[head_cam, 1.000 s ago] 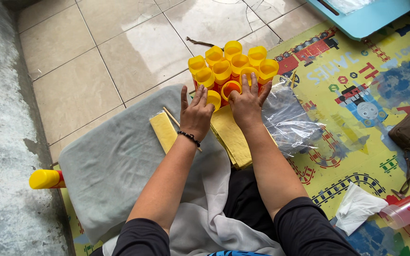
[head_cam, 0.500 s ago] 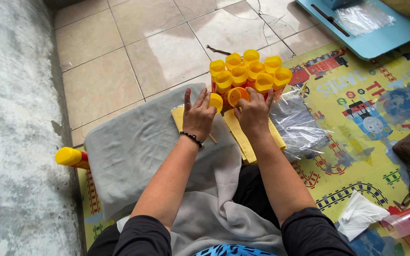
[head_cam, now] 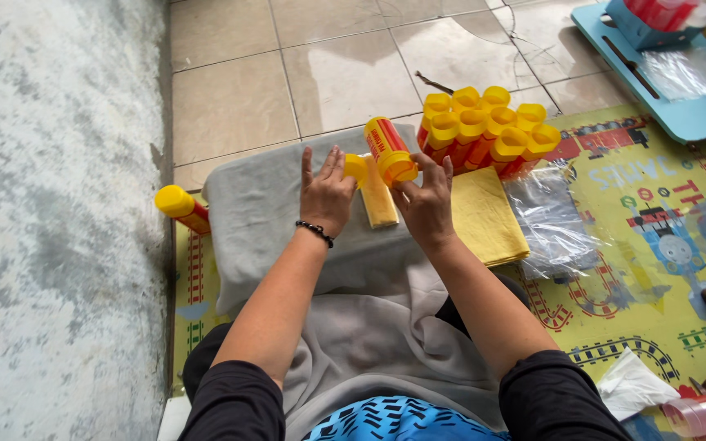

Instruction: The person sits on the floor and rolls a yellow paper sheet around a cylindrical container to form a tube, then places it aside. They then pick up a yellow cloth, fold it, and use a wooden stick to press and crease the folds on a gray cushion.

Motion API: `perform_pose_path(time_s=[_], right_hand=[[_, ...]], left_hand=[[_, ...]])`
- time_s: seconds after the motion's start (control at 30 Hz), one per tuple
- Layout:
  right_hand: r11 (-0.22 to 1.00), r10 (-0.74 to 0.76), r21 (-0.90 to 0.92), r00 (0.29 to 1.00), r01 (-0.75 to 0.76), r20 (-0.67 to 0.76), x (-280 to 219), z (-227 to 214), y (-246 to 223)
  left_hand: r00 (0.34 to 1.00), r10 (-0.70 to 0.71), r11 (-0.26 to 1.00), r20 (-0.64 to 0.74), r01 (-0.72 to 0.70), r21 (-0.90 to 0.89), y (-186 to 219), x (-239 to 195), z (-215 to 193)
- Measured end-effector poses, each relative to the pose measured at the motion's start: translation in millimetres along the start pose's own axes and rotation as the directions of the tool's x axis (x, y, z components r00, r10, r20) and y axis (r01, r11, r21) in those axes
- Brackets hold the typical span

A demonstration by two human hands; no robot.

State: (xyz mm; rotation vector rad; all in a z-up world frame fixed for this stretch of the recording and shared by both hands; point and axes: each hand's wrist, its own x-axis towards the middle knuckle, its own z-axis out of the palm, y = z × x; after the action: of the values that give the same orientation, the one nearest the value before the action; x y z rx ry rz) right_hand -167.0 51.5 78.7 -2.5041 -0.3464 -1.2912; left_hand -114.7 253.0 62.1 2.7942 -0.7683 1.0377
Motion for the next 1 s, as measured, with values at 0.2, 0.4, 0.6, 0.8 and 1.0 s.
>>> perform_pose_path(time_s=[0.2, 0.4, 0.6, 0.8, 1.0], right_hand=[[0.985, -0.146, 0.098, 0.989, 0.144, 0.017, -12, 39, -50], [0.973, -0.157, 0.173, 0.987, 0.151, 0.022, -27, 78, -106], [0.975, -0.118, 0.199, 0.989, 0.098, 0.09, -43, 98, -132], [0.984, -0.126, 0.149, 0.977, 0.101, 0.173, -58, 104, -127], [0.991, -0.052, 0.13, 0.968, 0.021, 0.243, -57, 91, -127]], left_hand=[[0.991, -0.119, 0.989, 0.056, 0.113, 0.091, -59, -54, -27], [0.972, -0.21, 0.969, 0.107, 0.193, 0.152, -103, -104, -32], [0.961, -0.231, 0.964, 0.15, 0.205, 0.172, -118, -130, -45], [0.955, -0.255, 0.964, 0.153, 0.24, 0.113, -115, -147, -23], [0.951, -0.28, 0.958, 0.133, 0.268, 0.101, -108, -149, -21]])
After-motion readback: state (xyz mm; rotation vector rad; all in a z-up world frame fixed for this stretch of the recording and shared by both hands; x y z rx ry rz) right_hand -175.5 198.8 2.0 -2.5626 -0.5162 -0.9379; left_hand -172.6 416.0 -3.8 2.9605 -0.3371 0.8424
